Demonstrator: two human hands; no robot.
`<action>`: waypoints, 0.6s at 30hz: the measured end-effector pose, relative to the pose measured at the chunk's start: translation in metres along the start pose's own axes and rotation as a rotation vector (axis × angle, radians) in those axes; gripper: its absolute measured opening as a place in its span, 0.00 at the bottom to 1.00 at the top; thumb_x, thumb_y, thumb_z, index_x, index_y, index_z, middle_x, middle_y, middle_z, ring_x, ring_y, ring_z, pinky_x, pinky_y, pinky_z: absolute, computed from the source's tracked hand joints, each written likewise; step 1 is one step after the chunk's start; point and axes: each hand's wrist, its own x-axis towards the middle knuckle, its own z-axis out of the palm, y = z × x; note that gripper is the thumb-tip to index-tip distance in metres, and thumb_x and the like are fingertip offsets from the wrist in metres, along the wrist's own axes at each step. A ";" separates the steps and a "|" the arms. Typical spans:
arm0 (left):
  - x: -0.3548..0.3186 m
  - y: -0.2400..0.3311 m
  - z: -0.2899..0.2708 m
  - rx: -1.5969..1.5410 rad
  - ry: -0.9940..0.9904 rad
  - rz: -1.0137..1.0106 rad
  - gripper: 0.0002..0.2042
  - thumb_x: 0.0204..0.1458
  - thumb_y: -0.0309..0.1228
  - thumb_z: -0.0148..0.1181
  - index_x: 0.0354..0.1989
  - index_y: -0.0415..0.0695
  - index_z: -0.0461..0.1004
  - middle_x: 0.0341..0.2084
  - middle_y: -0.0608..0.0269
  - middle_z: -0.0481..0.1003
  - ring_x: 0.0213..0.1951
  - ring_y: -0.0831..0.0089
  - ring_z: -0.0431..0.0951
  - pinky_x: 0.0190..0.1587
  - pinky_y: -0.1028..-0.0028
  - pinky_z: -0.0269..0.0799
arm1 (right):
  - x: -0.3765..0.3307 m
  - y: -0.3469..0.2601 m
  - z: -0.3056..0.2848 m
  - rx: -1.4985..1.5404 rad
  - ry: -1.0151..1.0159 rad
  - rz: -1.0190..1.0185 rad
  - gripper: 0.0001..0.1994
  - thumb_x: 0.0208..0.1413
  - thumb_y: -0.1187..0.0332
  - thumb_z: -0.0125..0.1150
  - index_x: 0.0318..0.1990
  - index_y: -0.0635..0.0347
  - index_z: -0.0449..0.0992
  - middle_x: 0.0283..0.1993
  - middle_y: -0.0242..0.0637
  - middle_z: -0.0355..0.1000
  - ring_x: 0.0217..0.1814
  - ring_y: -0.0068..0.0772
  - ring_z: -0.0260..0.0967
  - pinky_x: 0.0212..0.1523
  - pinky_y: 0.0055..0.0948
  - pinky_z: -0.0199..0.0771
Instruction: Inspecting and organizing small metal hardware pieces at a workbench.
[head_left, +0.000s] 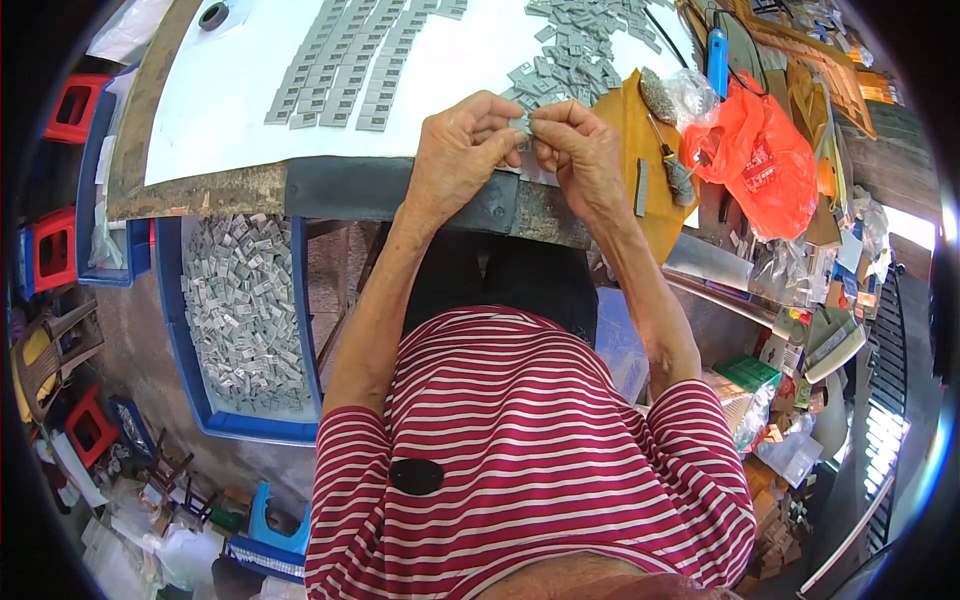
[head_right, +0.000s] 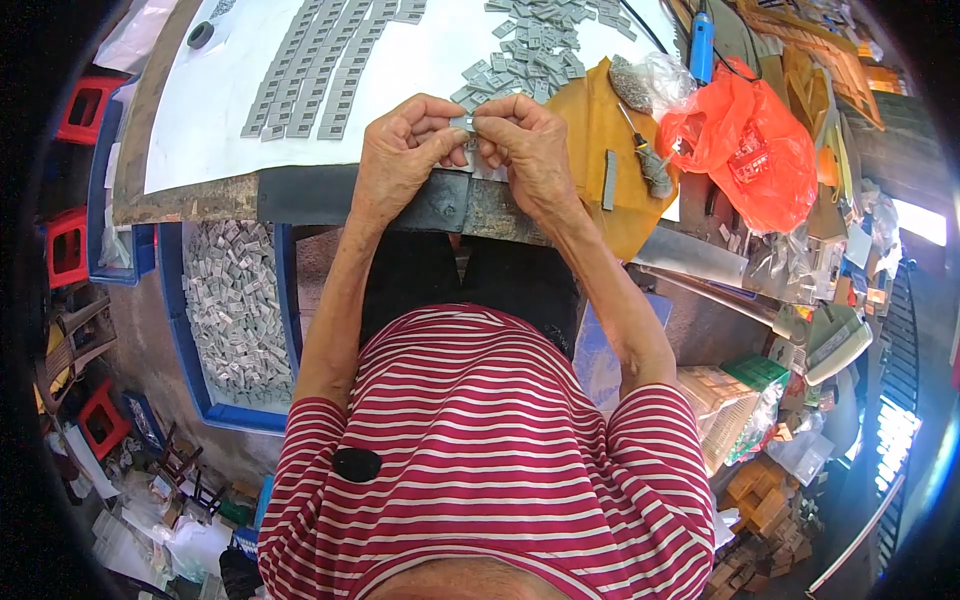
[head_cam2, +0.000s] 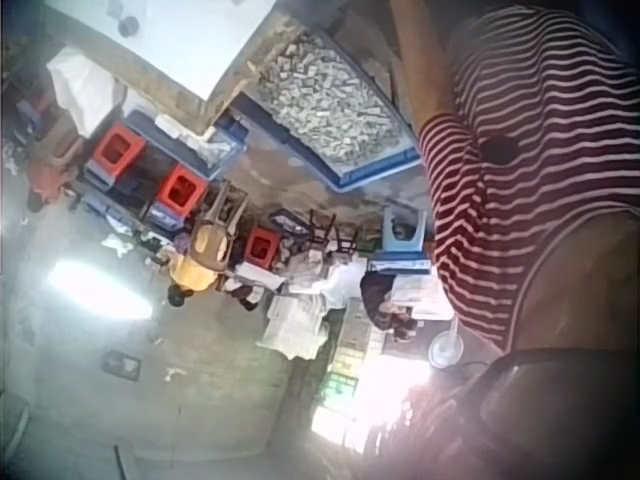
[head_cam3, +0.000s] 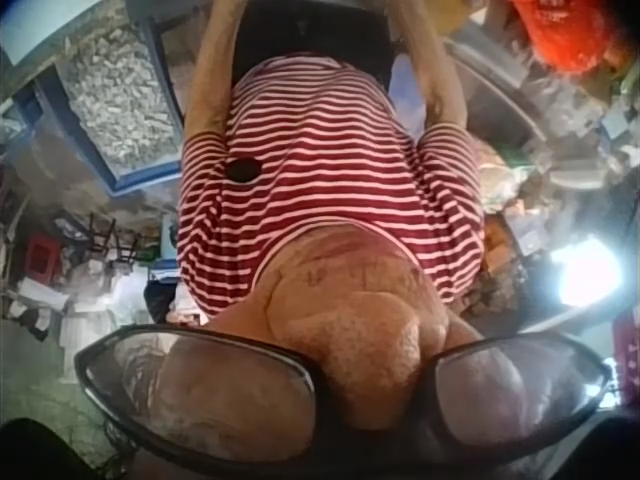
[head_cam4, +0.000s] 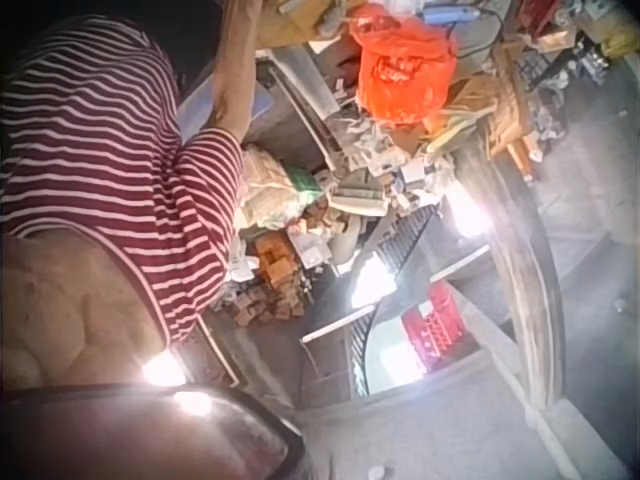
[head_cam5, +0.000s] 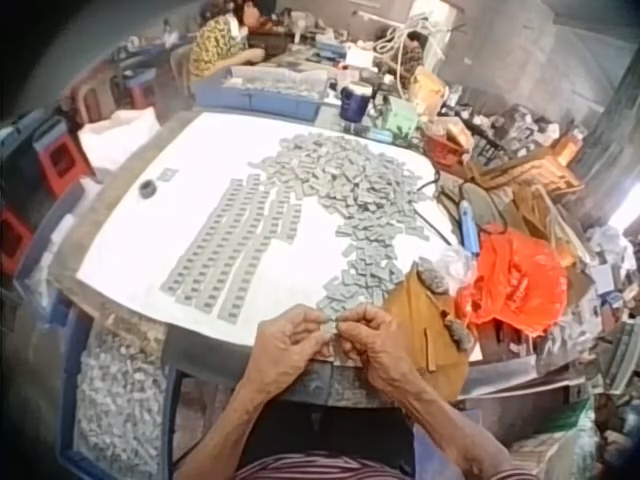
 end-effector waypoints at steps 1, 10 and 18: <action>0.000 0.001 0.000 0.007 -0.001 -0.001 0.09 0.49 0.21 0.55 0.40 0.35 0.70 0.23 0.64 0.73 0.24 0.83 0.73 0.27 0.86 0.68 | 0.000 0.002 0.001 0.000 0.000 0.000 0.05 0.47 0.77 0.58 0.32 0.67 0.71 0.21 0.31 0.68 0.19 0.17 0.62 0.19 0.15 0.60; 0.000 -0.001 0.001 -0.035 0.024 -0.006 0.07 0.48 0.20 0.55 0.37 0.34 0.71 0.22 0.64 0.74 0.23 0.83 0.73 0.25 0.86 0.69 | -0.007 0.004 0.008 -0.237 0.078 -0.111 0.05 0.49 0.75 0.56 0.33 0.67 0.70 0.21 0.32 0.67 0.19 0.17 0.62 0.19 0.15 0.61; 0.002 -0.002 -0.003 -0.093 -0.004 -0.024 0.09 0.49 0.22 0.55 0.38 0.34 0.70 0.22 0.63 0.74 0.23 0.83 0.73 0.25 0.86 0.67 | -0.006 -0.005 -0.003 -0.198 -0.059 -0.053 0.07 0.52 0.72 0.55 0.35 0.68 0.72 0.23 0.33 0.69 0.22 0.17 0.64 0.22 0.15 0.62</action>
